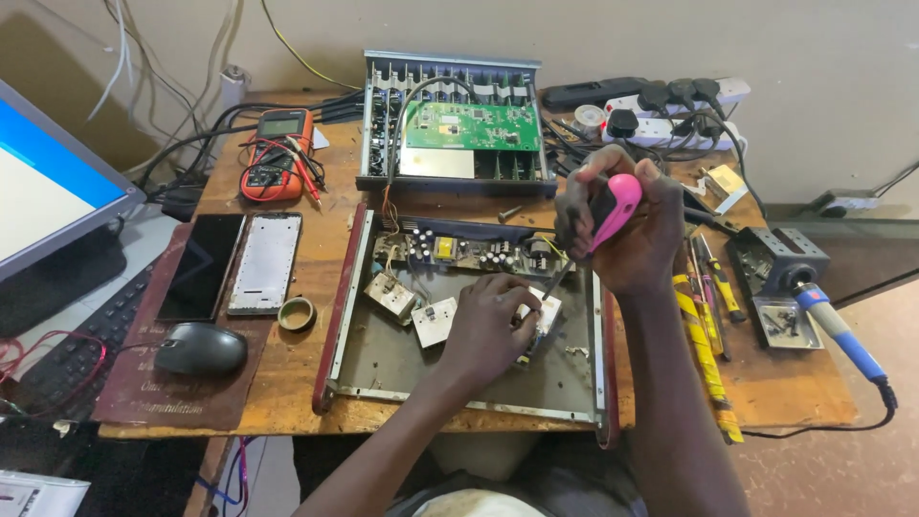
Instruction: The person disassembles an Allen & Heath ZED-124 audio mixer, removing the top panel to expose the internal circuit boards. They then use a screwdriver to remove screws from a small white component inside the chassis, detaching it from the main assembly.
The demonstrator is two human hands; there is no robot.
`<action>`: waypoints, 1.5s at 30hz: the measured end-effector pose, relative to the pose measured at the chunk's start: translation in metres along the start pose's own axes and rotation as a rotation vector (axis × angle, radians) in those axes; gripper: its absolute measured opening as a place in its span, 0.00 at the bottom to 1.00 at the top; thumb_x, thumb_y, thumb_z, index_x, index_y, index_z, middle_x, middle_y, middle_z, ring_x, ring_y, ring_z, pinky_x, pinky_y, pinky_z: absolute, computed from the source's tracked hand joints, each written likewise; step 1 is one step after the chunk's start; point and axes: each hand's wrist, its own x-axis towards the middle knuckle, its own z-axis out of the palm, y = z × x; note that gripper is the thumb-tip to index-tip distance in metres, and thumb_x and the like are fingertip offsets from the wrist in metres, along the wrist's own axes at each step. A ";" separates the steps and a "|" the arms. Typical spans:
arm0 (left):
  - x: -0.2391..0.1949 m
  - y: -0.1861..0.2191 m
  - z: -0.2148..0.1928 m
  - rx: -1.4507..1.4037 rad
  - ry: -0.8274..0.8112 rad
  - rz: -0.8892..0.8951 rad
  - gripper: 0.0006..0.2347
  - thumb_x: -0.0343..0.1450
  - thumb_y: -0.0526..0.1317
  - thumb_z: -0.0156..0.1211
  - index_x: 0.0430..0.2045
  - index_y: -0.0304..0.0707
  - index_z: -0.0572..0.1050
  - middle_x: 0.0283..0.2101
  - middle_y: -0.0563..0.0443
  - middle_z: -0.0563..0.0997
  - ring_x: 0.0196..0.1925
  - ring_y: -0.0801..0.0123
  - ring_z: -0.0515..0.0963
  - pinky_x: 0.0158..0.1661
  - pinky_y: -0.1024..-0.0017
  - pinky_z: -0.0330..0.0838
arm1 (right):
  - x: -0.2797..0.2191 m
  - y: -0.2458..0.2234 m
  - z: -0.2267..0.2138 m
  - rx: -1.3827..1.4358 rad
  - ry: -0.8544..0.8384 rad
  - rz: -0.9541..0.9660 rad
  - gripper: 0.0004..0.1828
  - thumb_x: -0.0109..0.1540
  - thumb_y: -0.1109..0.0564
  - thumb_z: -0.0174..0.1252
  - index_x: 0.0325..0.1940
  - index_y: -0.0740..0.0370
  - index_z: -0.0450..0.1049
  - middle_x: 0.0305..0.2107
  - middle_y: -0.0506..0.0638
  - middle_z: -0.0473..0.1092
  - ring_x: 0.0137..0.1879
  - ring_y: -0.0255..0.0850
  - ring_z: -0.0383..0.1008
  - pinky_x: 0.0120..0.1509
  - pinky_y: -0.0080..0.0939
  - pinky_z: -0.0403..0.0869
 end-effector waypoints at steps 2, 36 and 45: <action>0.003 0.003 -0.004 0.046 -0.027 0.005 0.02 0.70 0.41 0.69 0.32 0.53 0.83 0.46 0.56 0.83 0.58 0.53 0.83 0.55 0.51 0.77 | -0.002 -0.004 -0.002 -0.037 0.039 -0.003 0.30 0.72 0.36 0.40 0.54 0.66 0.70 0.17 0.56 0.62 0.19 0.42 0.67 0.23 0.38 0.72; 0.038 0.020 0.003 0.400 -0.108 0.301 0.15 0.71 0.43 0.58 0.19 0.31 0.84 0.24 0.30 0.80 0.33 0.38 0.80 0.34 0.51 0.69 | -0.006 -0.018 0.002 -0.064 0.262 -0.059 0.30 0.72 0.33 0.42 0.46 0.63 0.72 0.15 0.56 0.60 0.17 0.44 0.66 0.21 0.37 0.68; 0.028 0.034 -0.037 0.283 -0.273 0.053 0.13 0.80 0.45 0.53 0.36 0.34 0.80 0.38 0.45 0.82 0.41 0.59 0.77 0.46 0.61 0.74 | -0.003 -0.033 0.042 -0.157 0.222 -0.003 0.24 0.69 0.30 0.54 0.39 0.48 0.78 0.20 0.45 0.63 0.22 0.35 0.59 0.27 0.35 0.57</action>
